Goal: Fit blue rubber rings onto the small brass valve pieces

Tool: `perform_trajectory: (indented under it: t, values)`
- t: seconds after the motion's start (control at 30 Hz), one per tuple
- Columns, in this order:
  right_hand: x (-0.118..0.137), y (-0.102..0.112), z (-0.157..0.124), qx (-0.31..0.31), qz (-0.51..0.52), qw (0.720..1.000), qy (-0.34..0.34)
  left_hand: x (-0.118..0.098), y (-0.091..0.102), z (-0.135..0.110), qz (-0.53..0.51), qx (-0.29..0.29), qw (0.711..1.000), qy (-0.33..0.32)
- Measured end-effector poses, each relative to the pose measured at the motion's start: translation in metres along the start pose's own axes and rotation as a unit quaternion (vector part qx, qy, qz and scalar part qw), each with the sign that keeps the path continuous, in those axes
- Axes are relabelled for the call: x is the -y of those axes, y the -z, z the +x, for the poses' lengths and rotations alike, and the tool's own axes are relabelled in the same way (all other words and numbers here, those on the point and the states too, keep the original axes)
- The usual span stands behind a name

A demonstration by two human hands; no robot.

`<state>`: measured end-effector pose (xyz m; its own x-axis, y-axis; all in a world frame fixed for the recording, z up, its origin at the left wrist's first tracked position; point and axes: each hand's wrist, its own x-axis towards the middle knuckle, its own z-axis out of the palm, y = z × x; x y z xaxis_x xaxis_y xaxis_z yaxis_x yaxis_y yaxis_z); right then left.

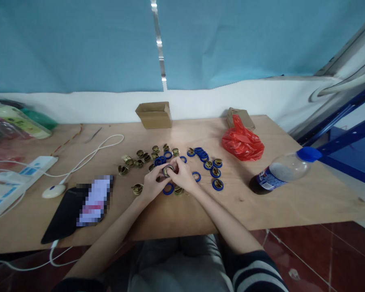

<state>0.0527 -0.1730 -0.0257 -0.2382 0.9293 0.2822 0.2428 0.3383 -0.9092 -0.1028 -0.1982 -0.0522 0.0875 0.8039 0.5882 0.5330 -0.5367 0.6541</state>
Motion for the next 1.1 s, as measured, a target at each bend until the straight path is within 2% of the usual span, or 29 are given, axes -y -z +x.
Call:
perform_trajectory:
  t: [0.17,0.33,0.4,0.5,0.6,0.67,0.9,1.1]
  values:
    - [-0.004,0.003,0.006,-0.038,0.031,0.998,-0.03,-0.006,0.004,0.005,0.061,-0.005,0.998,-0.01]
    - [-0.001,0.006,0.006,-0.032,0.032,0.999,-0.008,-0.003,0.001,0.003,0.079,-0.017,0.996,-0.023]
    - [0.004,0.008,0.004,-0.019,0.007,0.999,0.026,0.0,0.0,0.001,0.076,-0.01,0.997,-0.027]
    - [0.013,0.014,0.0,0.006,-0.09,0.989,0.118,0.004,-0.001,-0.001,0.069,0.008,0.997,-0.024]
    - [0.019,0.019,-0.002,0.051,-0.191,0.958,0.207,0.008,-0.001,-0.002,0.072,0.016,0.997,-0.02]
    - [0.02,0.021,-0.003,0.079,-0.245,0.937,0.235,0.009,-0.001,-0.003,0.077,0.016,0.997,-0.018]
    - [0.023,0.025,-0.004,0.125,-0.347,0.906,0.208,0.009,-0.003,-0.005,0.079,0.028,0.996,-0.017]
    - [0.019,0.024,-0.002,0.132,-0.319,0.917,0.2,0.011,-0.001,-0.006,0.081,0.039,0.995,-0.037]
